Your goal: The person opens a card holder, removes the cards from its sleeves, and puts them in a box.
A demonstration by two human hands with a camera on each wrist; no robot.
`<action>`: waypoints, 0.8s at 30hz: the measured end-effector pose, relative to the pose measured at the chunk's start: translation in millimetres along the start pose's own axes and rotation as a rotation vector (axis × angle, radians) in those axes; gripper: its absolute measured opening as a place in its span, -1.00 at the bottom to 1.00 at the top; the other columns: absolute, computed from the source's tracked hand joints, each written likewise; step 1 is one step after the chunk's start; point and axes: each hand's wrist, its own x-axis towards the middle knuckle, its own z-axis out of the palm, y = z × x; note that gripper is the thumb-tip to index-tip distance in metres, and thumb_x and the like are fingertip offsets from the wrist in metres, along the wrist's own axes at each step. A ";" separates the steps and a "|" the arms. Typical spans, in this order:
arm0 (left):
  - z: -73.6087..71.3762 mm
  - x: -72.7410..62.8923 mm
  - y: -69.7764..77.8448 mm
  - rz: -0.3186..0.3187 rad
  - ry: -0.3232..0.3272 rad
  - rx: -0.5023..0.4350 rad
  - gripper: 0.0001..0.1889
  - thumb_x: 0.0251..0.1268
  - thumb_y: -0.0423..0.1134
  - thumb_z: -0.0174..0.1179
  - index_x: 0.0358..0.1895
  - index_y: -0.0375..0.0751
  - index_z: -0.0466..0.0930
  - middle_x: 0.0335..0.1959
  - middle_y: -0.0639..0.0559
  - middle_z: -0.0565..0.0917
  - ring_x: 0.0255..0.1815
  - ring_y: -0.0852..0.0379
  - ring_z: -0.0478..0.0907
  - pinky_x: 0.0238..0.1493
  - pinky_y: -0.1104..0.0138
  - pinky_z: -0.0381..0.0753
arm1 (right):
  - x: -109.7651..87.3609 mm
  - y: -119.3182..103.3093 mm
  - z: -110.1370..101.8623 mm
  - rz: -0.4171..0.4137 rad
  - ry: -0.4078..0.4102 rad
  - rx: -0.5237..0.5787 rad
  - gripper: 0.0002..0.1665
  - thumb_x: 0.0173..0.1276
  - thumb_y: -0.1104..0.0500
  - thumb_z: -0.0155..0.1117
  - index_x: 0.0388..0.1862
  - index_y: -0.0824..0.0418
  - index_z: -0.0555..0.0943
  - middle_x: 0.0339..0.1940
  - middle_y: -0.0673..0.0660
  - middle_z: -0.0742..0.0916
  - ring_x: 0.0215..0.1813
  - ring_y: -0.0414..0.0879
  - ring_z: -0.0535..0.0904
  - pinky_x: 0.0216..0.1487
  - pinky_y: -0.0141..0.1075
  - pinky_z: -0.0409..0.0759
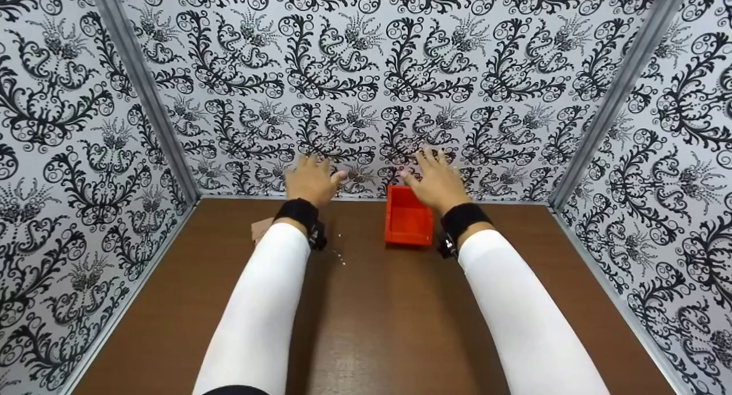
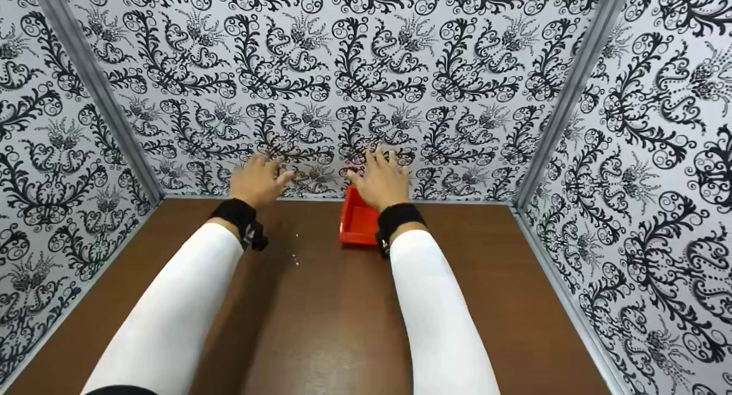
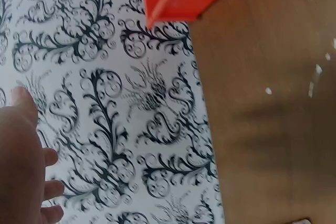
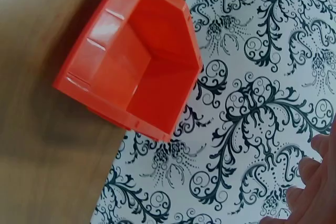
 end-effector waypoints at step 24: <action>81.0 -50.5 -99.3 -0.173 0.009 -0.268 -0.39 0.78 0.05 0.01 0.63 -0.25 0.52 0.60 -0.43 0.53 0.60 -0.53 0.46 0.49 -0.48 0.52 | -33.6 -28.6 87.2 -0.116 -0.050 0.106 0.02 0.72 -0.46 0.08 0.90 0.02 0.18 0.95 0.13 0.12 0.97 0.26 -0.10 0.90 0.31 -0.05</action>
